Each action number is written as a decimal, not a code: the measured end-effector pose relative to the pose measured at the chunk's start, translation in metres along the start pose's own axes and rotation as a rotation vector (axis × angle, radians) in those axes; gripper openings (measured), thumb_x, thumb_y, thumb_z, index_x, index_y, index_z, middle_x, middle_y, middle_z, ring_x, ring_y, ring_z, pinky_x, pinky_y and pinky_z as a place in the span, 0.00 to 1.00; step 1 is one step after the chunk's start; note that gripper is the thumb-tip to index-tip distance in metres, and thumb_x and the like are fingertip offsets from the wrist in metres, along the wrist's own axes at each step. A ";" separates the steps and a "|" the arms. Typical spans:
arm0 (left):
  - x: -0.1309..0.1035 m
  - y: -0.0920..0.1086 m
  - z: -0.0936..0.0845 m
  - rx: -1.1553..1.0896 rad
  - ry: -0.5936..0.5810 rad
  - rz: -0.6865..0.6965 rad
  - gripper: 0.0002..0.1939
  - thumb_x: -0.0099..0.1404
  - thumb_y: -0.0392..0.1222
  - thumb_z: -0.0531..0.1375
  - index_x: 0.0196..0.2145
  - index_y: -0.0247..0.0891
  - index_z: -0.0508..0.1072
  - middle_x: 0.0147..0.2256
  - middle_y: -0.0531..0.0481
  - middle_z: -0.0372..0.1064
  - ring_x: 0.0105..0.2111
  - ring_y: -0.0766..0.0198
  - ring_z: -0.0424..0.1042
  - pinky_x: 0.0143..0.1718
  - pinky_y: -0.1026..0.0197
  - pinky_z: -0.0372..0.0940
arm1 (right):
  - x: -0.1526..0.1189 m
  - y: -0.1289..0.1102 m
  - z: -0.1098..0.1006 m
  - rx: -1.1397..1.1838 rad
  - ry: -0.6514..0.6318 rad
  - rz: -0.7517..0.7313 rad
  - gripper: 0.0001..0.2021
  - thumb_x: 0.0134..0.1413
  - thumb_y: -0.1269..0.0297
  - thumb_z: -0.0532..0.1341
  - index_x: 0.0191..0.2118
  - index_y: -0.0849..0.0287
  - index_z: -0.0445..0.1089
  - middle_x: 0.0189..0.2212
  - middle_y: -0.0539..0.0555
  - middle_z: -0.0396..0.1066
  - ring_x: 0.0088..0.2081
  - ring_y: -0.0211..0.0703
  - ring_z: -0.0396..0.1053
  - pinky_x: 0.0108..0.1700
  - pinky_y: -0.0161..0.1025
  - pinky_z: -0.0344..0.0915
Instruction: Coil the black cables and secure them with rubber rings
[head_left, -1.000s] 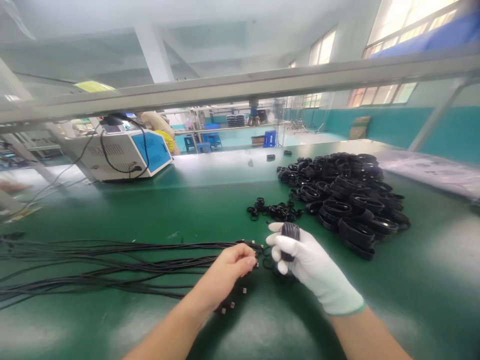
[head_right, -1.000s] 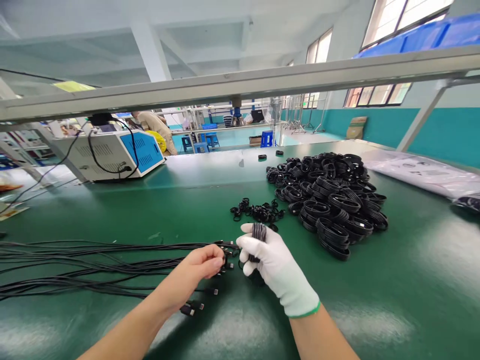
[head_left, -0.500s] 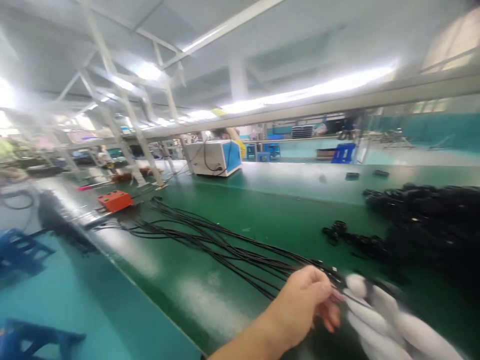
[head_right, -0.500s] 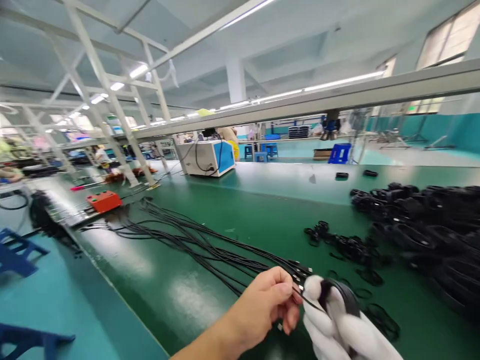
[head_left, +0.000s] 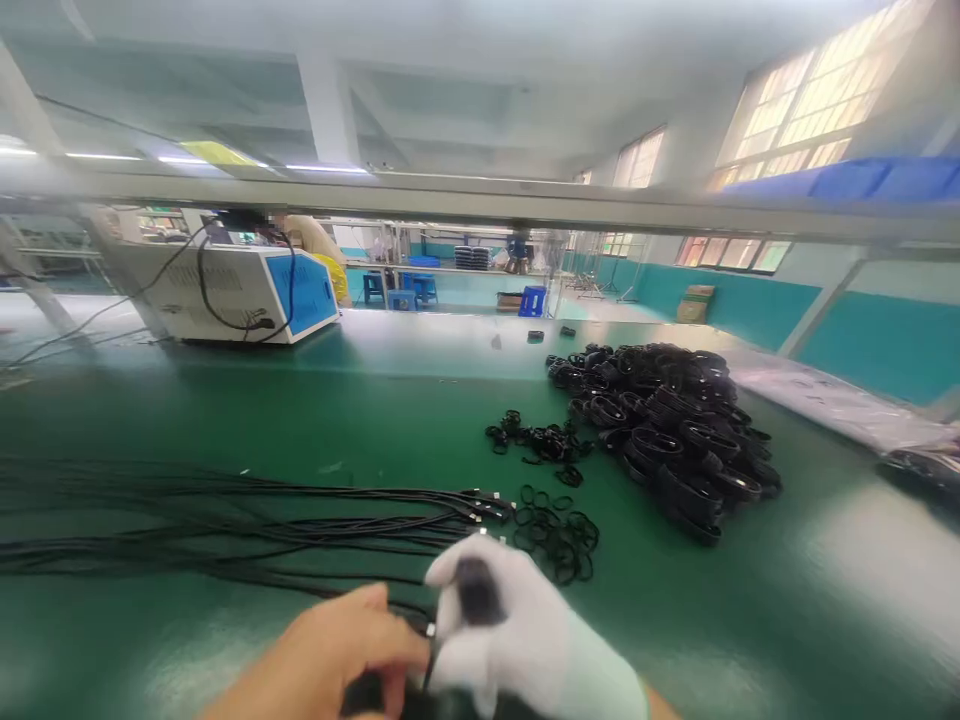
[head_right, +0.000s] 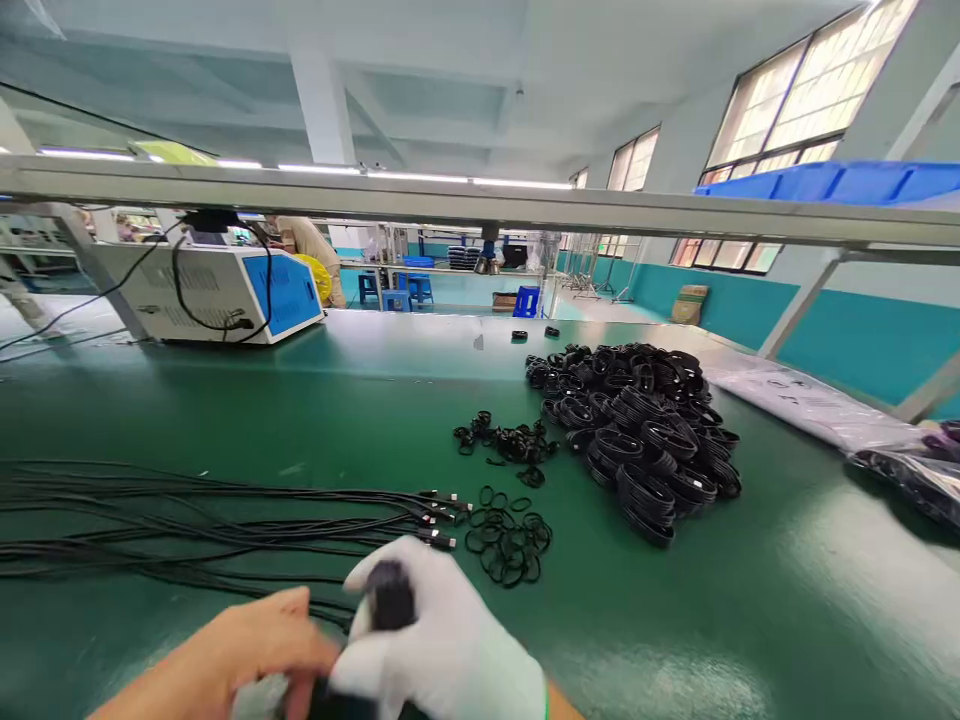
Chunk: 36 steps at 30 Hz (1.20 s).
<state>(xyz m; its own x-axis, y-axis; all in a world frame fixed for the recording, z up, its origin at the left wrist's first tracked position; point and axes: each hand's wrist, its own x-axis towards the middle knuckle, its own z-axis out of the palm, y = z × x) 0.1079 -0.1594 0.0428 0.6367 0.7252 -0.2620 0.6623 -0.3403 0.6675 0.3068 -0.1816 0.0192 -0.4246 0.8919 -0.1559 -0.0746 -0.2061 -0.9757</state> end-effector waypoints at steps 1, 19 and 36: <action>0.002 0.004 -0.002 -0.013 0.053 -0.002 0.17 0.46 0.31 0.59 0.33 0.47 0.76 0.28 0.60 0.70 0.35 0.63 0.67 0.59 0.56 0.43 | 0.001 0.000 -0.002 0.064 0.056 -0.011 0.25 0.36 0.71 0.64 0.45 0.58 0.61 0.26 0.45 0.66 0.18 0.29 0.59 0.21 0.29 0.57; 0.040 0.020 -0.003 0.095 0.017 0.041 0.16 0.44 0.45 0.66 0.33 0.39 0.72 0.30 0.52 0.69 0.31 0.58 0.67 0.26 0.64 0.58 | 0.020 0.042 -0.004 -0.555 0.381 -0.140 0.31 0.35 0.70 0.64 0.52 0.54 0.63 0.38 0.56 0.70 0.40 0.53 0.68 0.44 0.48 0.63; 0.032 0.018 0.017 -1.088 0.228 0.017 0.08 0.51 0.35 0.62 0.28 0.35 0.65 0.25 0.51 0.71 0.18 0.72 0.64 0.20 0.69 0.59 | -0.001 0.022 -0.021 0.404 -0.343 -0.259 0.27 0.38 0.54 0.69 0.43 0.54 0.57 0.23 0.51 0.71 0.14 0.30 0.59 0.16 0.26 0.49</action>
<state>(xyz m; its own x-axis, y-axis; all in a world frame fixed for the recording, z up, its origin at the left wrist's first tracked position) 0.1466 -0.1529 0.0343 0.4809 0.8565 -0.1875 -0.1165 0.2744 0.9545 0.3243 -0.1781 -0.0051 -0.6093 0.7663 0.2039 -0.5239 -0.1961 -0.8289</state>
